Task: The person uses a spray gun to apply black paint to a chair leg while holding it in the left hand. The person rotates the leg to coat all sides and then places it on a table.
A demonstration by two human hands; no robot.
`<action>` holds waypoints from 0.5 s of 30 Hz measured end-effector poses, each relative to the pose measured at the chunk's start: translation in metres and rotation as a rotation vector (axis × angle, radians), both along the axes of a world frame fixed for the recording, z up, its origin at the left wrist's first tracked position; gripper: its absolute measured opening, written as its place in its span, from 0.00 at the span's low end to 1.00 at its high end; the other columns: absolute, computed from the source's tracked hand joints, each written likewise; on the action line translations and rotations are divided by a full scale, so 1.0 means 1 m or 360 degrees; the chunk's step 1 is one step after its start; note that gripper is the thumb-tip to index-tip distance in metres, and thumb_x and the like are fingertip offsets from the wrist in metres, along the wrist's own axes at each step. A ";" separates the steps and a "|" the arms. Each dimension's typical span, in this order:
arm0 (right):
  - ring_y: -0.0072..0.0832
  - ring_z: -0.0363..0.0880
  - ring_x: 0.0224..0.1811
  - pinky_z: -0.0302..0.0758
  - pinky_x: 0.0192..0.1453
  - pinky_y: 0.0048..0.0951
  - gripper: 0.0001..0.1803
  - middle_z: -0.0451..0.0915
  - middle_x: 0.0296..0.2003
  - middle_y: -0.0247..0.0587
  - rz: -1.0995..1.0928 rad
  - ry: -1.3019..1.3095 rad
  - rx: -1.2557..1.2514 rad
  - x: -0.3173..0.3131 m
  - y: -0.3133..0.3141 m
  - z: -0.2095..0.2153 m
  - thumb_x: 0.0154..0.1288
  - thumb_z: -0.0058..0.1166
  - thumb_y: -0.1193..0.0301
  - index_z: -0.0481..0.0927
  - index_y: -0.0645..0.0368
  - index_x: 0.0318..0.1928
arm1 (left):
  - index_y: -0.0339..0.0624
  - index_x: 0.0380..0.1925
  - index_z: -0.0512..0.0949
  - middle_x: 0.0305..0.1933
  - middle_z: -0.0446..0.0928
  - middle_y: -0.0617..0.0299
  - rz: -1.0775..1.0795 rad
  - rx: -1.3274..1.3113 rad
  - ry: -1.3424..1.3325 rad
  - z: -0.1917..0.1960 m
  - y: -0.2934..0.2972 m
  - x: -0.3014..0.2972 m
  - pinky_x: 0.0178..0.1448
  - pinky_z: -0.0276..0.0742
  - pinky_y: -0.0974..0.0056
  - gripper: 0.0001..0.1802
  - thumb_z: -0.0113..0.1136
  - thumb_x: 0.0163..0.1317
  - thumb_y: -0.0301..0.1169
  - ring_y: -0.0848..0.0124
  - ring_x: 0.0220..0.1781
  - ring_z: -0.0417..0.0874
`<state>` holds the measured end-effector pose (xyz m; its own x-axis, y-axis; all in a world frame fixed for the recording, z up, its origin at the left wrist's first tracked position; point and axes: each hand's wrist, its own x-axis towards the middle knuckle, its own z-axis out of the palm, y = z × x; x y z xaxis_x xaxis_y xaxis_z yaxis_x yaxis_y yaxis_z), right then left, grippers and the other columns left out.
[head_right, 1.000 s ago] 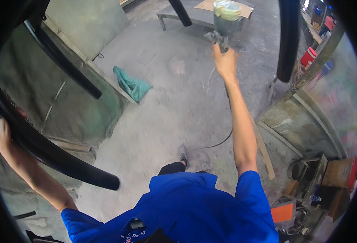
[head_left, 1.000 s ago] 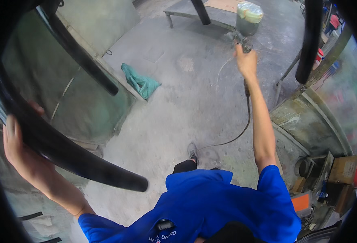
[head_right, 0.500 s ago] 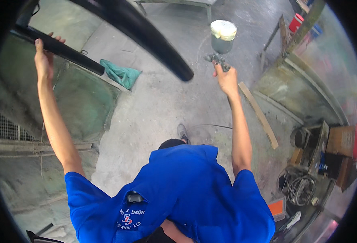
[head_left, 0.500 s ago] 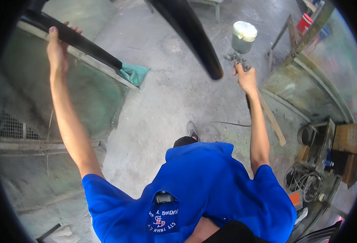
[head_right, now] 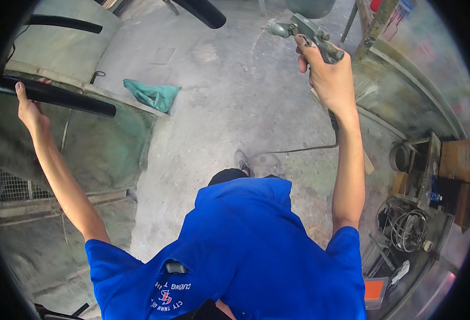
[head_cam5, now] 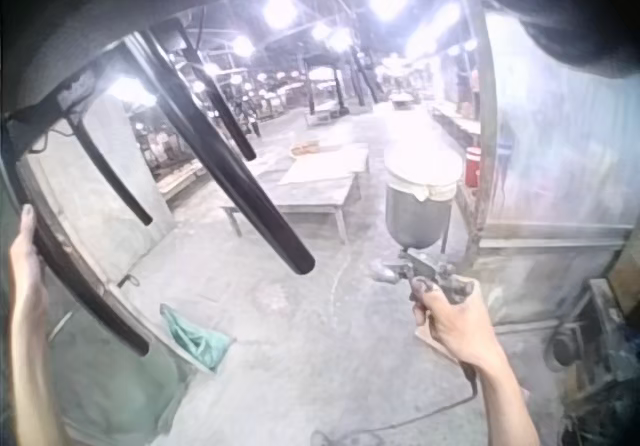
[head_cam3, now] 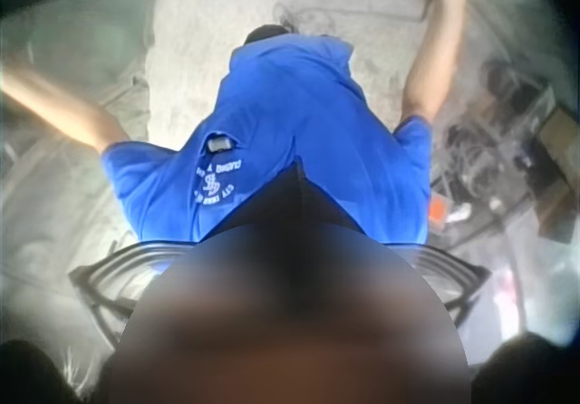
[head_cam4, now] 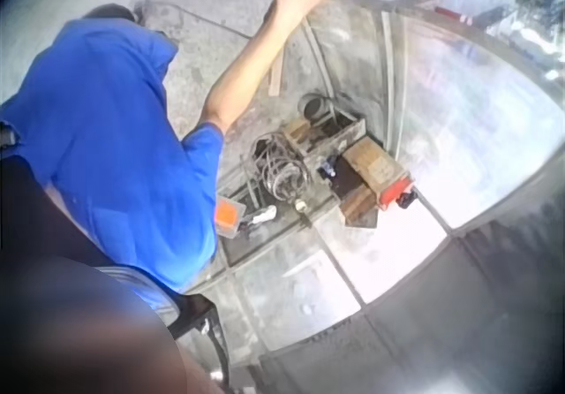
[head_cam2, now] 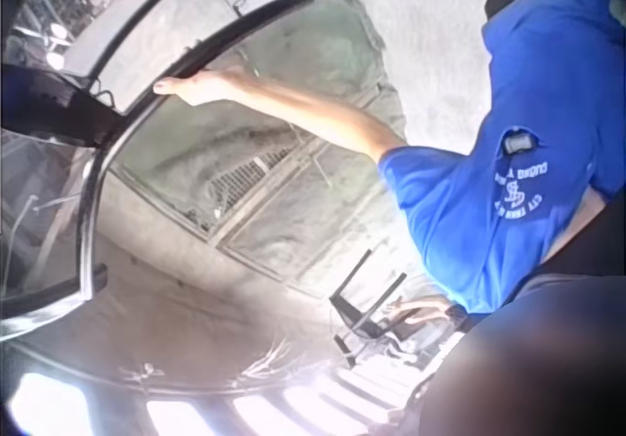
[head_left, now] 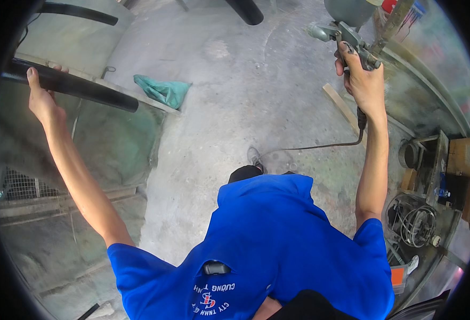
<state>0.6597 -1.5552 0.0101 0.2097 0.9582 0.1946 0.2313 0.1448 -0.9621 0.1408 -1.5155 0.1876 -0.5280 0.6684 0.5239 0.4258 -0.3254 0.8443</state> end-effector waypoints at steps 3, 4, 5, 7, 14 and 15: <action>0.11 0.61 0.14 0.55 0.19 0.21 0.15 0.75 0.20 0.27 0.0099 0.0034 -0.0017 -0.011 -0.016 0.006 0.76 0.56 0.61 0.83 0.60 0.35 | 0.30 0.50 0.77 0.44 0.87 0.47 0.0092 -0.0070 0.0100 0.009 -0.036 0.008 0.59 0.80 0.60 0.30 0.57 0.75 0.53 0.58 0.47 0.89; 0.11 0.61 0.15 0.55 0.19 0.21 0.15 0.75 0.20 0.27 0.0141 0.0055 -0.0023 -0.014 -0.026 0.007 0.76 0.56 0.62 0.83 0.60 0.35 | 0.31 0.50 0.77 0.44 0.87 0.47 0.0065 -0.0073 0.0116 0.011 -0.048 0.008 0.59 0.80 0.60 0.30 0.57 0.75 0.53 0.58 0.47 0.89; 0.11 0.61 0.15 0.55 0.19 0.21 0.15 0.75 0.20 0.27 0.0181 0.0074 -0.0029 -0.016 -0.037 0.008 0.76 0.56 0.62 0.83 0.61 0.36 | 0.31 0.50 0.77 0.44 0.87 0.47 0.0076 -0.0073 0.0114 0.014 -0.060 0.006 0.59 0.80 0.60 0.30 0.57 0.75 0.53 0.58 0.48 0.89; 0.10 0.62 0.20 0.58 0.24 0.20 0.11 0.75 0.22 0.25 0.0336 0.0087 -0.0097 -0.017 -0.061 0.008 0.73 0.58 0.66 0.86 0.61 0.42 | 0.33 0.52 0.77 0.44 0.87 0.47 0.0046 -0.0099 0.0116 0.021 -0.082 0.002 0.59 0.81 0.60 0.30 0.57 0.74 0.53 0.58 0.48 0.89; 0.11 0.66 0.24 0.63 0.28 0.20 0.11 0.78 0.25 0.27 0.0254 0.0014 0.0017 0.003 -0.120 -0.014 0.71 0.57 0.72 0.86 0.65 0.46 | 0.30 0.59 0.74 0.49 0.85 0.45 -0.0187 -0.0168 0.0272 0.050 -0.153 0.013 0.67 0.75 0.57 0.28 0.47 0.80 0.48 0.56 0.55 0.86; 0.11 0.66 0.24 0.63 0.28 0.19 0.11 0.79 0.26 0.27 0.0193 0.0031 0.0059 0.007 -0.126 -0.018 0.72 0.57 0.72 0.86 0.65 0.47 | 0.30 0.60 0.74 0.51 0.84 0.43 -0.0217 -0.0167 0.0375 0.053 -0.160 0.020 0.70 0.73 0.56 0.30 0.44 0.80 0.49 0.55 0.58 0.85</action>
